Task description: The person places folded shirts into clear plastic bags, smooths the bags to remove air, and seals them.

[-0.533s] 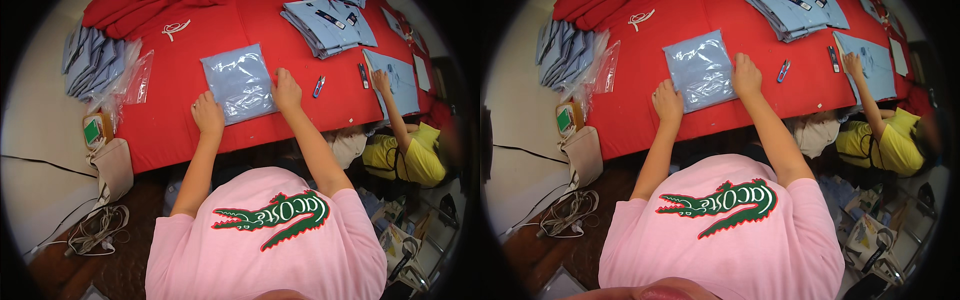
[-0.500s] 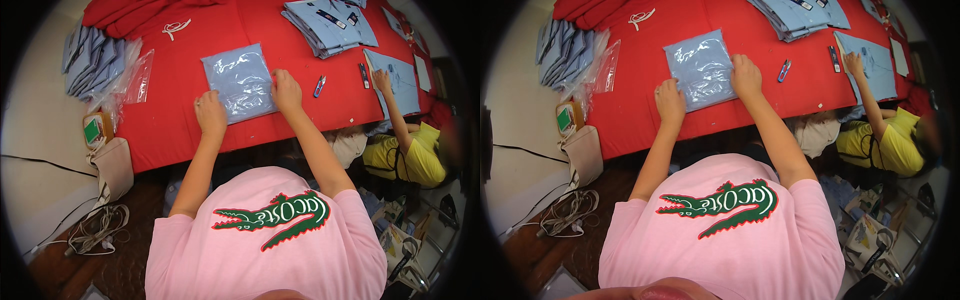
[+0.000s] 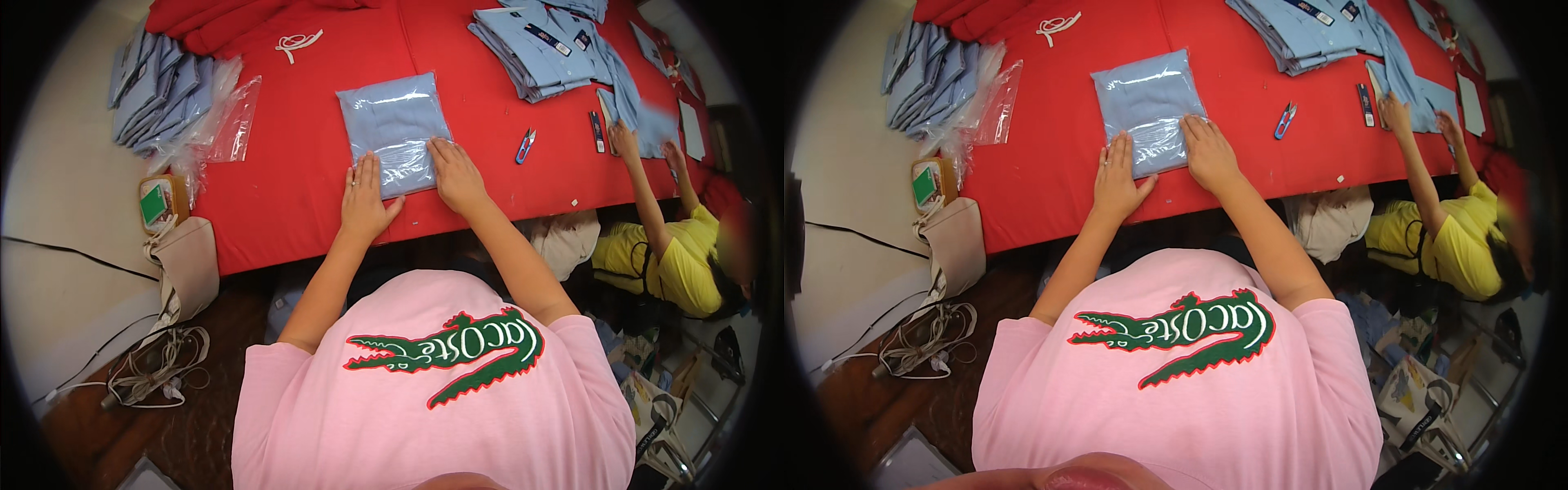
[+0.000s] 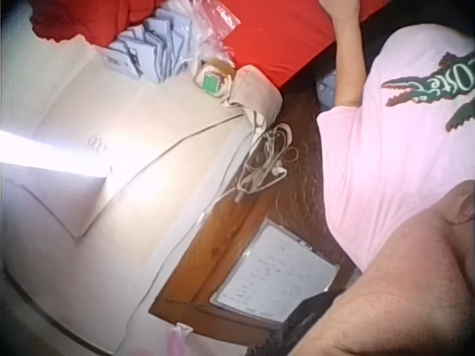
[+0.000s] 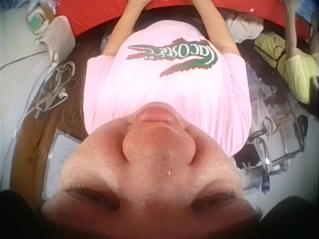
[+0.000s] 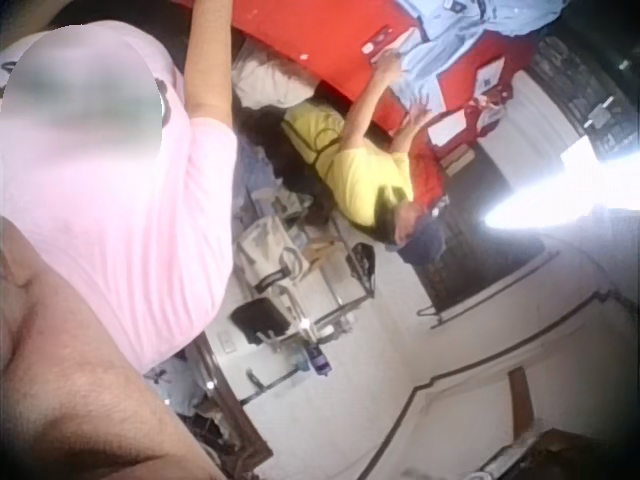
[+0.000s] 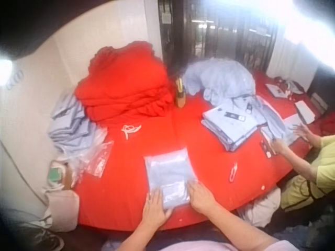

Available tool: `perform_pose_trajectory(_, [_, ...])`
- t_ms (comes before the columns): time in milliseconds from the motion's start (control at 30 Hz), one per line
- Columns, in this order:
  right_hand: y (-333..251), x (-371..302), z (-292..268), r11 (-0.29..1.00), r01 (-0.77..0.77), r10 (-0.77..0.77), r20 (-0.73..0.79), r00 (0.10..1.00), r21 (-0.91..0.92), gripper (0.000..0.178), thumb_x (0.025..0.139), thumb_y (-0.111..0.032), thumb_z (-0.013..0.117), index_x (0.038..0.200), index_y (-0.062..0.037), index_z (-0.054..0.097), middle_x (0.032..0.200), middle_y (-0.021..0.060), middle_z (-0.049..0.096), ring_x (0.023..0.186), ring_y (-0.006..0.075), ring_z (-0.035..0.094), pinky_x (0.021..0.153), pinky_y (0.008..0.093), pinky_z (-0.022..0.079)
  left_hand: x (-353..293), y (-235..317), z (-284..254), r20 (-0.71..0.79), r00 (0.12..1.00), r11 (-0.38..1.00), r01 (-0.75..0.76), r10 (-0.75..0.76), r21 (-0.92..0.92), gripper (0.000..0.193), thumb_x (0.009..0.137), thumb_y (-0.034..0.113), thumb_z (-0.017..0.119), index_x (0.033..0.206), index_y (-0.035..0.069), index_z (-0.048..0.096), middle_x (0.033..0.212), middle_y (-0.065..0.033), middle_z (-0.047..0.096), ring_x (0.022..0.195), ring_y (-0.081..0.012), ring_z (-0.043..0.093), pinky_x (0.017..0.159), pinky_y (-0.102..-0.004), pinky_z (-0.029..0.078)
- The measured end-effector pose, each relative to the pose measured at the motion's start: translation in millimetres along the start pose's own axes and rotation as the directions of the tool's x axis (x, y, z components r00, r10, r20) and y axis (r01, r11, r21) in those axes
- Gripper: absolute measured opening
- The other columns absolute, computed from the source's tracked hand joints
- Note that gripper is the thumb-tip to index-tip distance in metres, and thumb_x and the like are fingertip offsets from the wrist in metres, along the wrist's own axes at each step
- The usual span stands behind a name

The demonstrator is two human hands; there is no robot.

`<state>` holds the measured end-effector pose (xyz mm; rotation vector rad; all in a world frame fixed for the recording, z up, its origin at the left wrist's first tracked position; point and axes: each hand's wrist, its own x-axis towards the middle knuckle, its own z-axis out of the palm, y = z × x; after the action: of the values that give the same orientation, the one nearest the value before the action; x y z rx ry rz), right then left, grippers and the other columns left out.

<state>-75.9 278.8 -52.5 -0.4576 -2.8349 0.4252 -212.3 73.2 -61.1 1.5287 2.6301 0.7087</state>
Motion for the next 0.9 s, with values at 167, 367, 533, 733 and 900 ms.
perform_pose_trajectory(167, [8.6,-16.0,-2.1,0.973,-0.227,0.227,0.019,0.974,0.050,0.052,0.105,-0.017,0.055,0.152,0.0060,0.050,0.160,0.0246,0.050,0.149,0.0396,0.048,0.126,0.0486,0.036,8.2,-5.5,-9.5,0.107,0.992,0.997,-0.065,0.061,0.035,0.094,0.084,0.028,0.076,0.162,-0.006,0.037,0.164,-0.0331,0.040,0.153,-0.0459,0.041,0.128,-0.0537,0.032])
perform_pose_trajectory(367, [25.6,-47.1,-39.4,0.988,0.150,-0.149,0.051,0.988,-0.023,0.076,0.093,-0.030,0.076,0.159,-0.0060,0.046,0.163,0.0209,0.046,0.152,0.0377,0.045,0.126,0.0551,0.034,29.5,-3.0,-13.4,0.290,0.948,0.940,-0.212,0.132,0.267,0.093,0.080,0.018,0.076,0.161,-0.006,0.036,0.155,-0.0436,0.043,0.144,-0.0534,0.048,0.122,-0.0542,0.040])
perform_pose_trajectory(533, [-13.0,-15.9,9.9,0.905,0.350,-0.366,-0.022,0.930,-0.240,0.059,0.099,-0.019,0.061,0.156,-0.0075,0.051,0.156,0.0193,0.055,0.146,0.0362,0.053,0.114,0.0618,0.043,59.7,-38.0,-17.1,0.334,0.919,0.965,-0.250,0.210,0.082,0.063,0.081,0.013,0.076,0.139,-0.006,0.058,0.136,-0.0330,0.065,0.119,-0.0438,0.069,0.098,-0.0501,0.058])
perform_pose_trajectory(733, [-15.6,22.6,-22.4,0.973,0.161,-0.146,0.100,0.984,-0.167,0.051,0.099,-0.013,0.057,0.150,-0.0151,0.055,0.144,0.0160,0.065,0.128,0.0346,0.068,0.096,0.0471,0.059,69.2,-34.3,-75.3,0.190,0.981,0.947,0.029,0.034,-0.319,0.041,0.080,0.009,0.076,0.121,0.007,0.078,0.104,-0.0204,0.079,0.096,-0.0383,0.076,0.090,-0.0452,0.060])
perform_pose_trajectory(900, [-27.9,2.2,-125.3,0.994,0.084,-0.085,0.017,0.996,0.074,0.042,0.097,-0.013,0.062,0.139,-0.0159,0.065,0.121,0.0130,0.075,0.109,0.0312,0.075,0.083,0.0494,0.060,80.8,-17.7,-98.9,-0.034,0.992,0.826,-0.118,0.120,-0.552,0.039,0.081,-0.004,0.076,0.119,0.006,0.080,0.108,-0.0103,0.081,0.101,-0.0249,0.077,0.098,-0.0386,0.058])
